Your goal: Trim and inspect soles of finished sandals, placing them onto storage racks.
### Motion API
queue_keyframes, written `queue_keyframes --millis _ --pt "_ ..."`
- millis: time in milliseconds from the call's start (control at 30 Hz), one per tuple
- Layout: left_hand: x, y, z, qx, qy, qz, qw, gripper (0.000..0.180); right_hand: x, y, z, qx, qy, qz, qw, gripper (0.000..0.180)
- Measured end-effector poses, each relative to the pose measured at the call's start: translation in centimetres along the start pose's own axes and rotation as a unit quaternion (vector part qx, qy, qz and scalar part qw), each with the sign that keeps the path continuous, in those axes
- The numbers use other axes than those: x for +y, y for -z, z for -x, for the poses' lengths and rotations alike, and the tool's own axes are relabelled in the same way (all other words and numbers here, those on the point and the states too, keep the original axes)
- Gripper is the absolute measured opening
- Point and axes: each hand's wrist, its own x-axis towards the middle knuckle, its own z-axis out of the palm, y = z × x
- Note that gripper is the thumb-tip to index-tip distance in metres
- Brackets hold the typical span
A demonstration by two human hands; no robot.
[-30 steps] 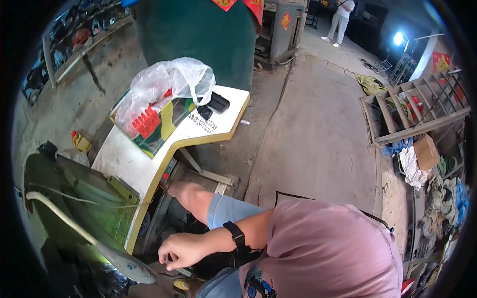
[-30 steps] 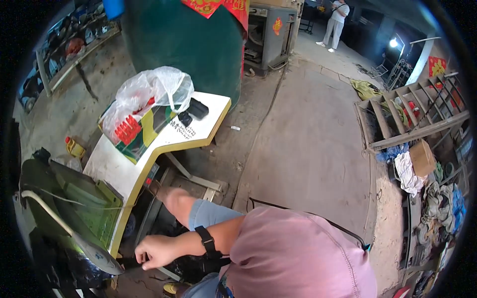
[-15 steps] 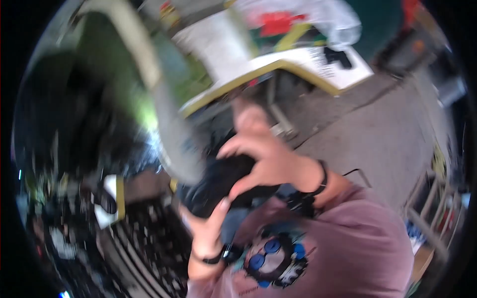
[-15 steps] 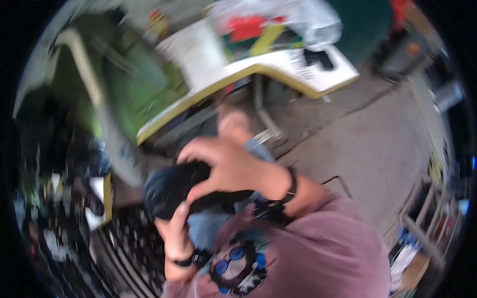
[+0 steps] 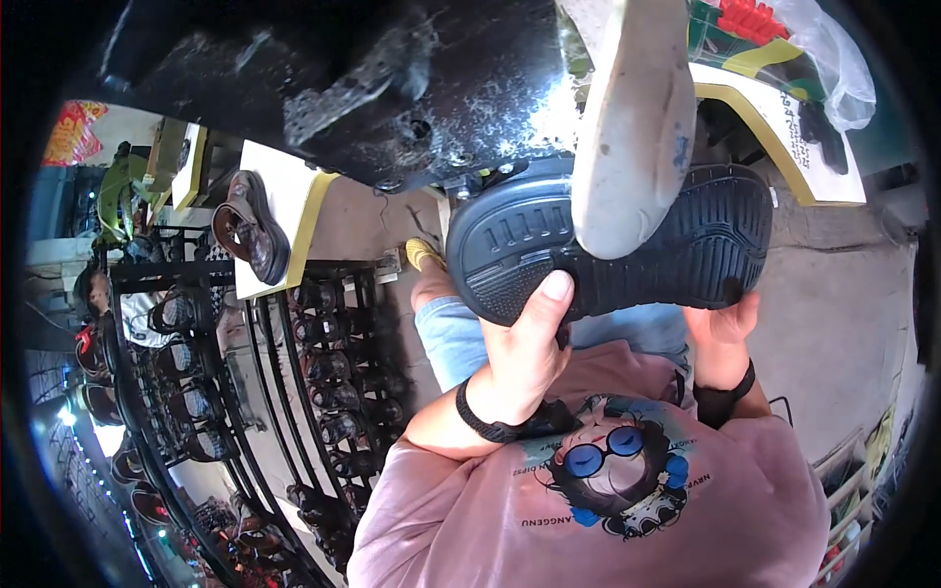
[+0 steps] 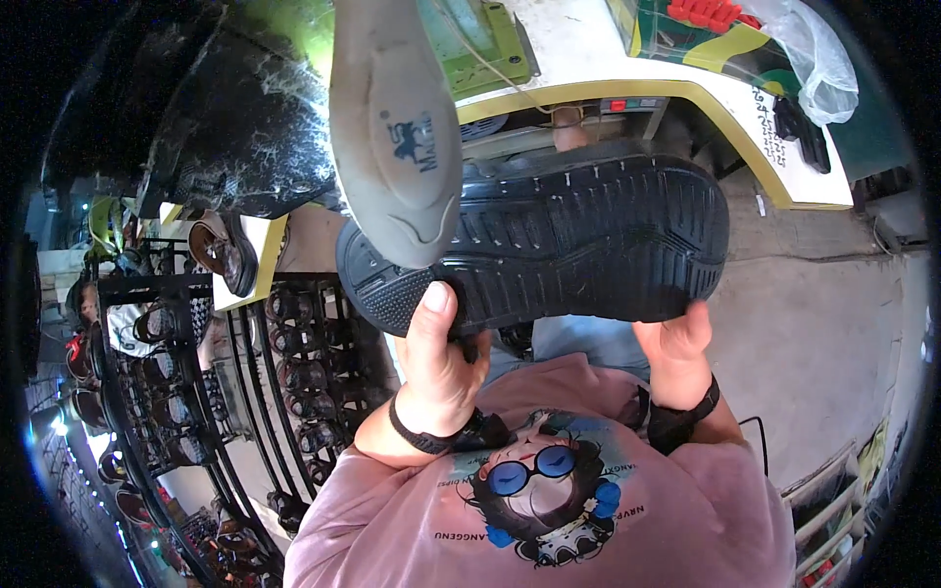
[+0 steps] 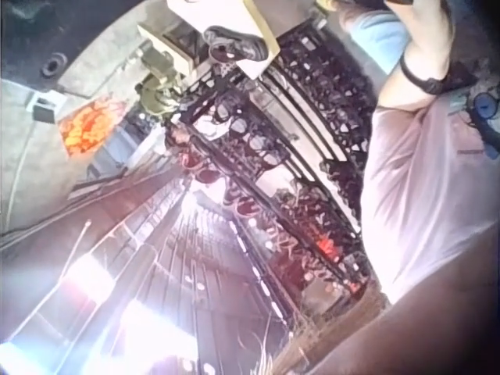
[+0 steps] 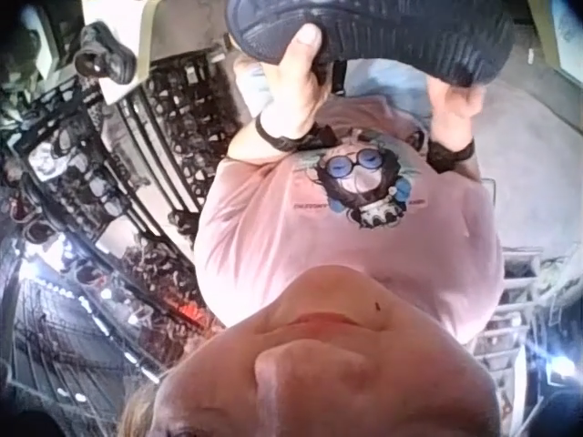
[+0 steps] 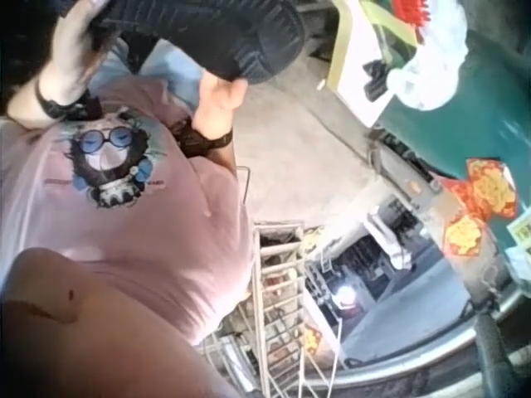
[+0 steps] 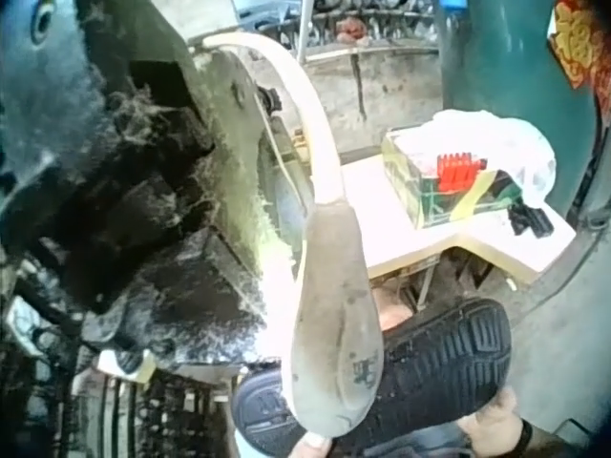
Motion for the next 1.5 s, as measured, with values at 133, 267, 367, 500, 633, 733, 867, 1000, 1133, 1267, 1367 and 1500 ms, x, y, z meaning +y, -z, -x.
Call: queue_keyframes --millis 133,267,367,500,633,733,867,1000,1133,1267,1367,1500 --pt "-0.4 3.1 -0.2 0.069 0.029 -0.008 0.997 0.050 0.4 -0.7 -2.0 0.019 -0.005 0.069 0.997 0.072" --pt "0.5 5.8 -0.4 0.101 0.006 0.036 0.994 0.056 2.0 -2.2 -2.8 -0.006 -0.038 0.116 0.992 0.070" --pt "1.6 7.7 -1.4 0.045 -0.047 0.046 0.997 0.059 4.3 -3.6 -3.4 -0.028 -0.062 0.100 0.993 0.067" --pt "3.8 10.7 -2.2 0.075 -0.048 0.139 0.986 0.060 7.0 -5.3 -3.7 -0.048 -0.095 0.111 0.988 0.063" --pt "6.1 11.7 -2.7 0.087 -0.131 0.055 0.986 0.070 9.2 -7.9 -4.3 -0.055 -0.130 0.132 0.981 0.058" --pt "9.0 13.0 -4.2 -0.107 -0.108 0.140 0.978 0.098 10.0 -9.3 -4.8 -0.063 -0.112 0.161 0.979 0.052" --pt "13.2 12.2 -4.7 0.071 -0.273 -0.362 0.888 0.087 9.5 -10.6 -6.6 -0.119 -0.087 0.242 0.959 0.051" --pt "14.1 8.5 -5.7 -0.148 -0.218 -0.591 0.762 0.069 9.3 -10.9 -8.3 -0.186 -0.071 0.321 0.926 0.049" --pt "10.6 7.3 -4.8 -0.117 -0.083 -0.405 0.903 0.052 9.6 -11.8 -8.8 -0.197 -0.039 0.333 0.922 0.050" --pt "6.9 10.0 -3.4 -0.067 -0.153 -0.310 0.936 0.055 9.9 -11.7 -6.9 -0.027 0.028 0.354 0.934 0.042" --pt "4.2 10.8 -1.8 -0.017 -0.171 -0.220 0.960 0.053 9.1 -11.8 -5.7 0.005 -0.054 0.341 0.938 0.033" --pt "0.0 9.7 -0.4 -0.019 -0.127 -0.088 0.988 0.056 7.4 -12.1 -6.9 -0.047 -0.058 0.331 0.941 0.026"
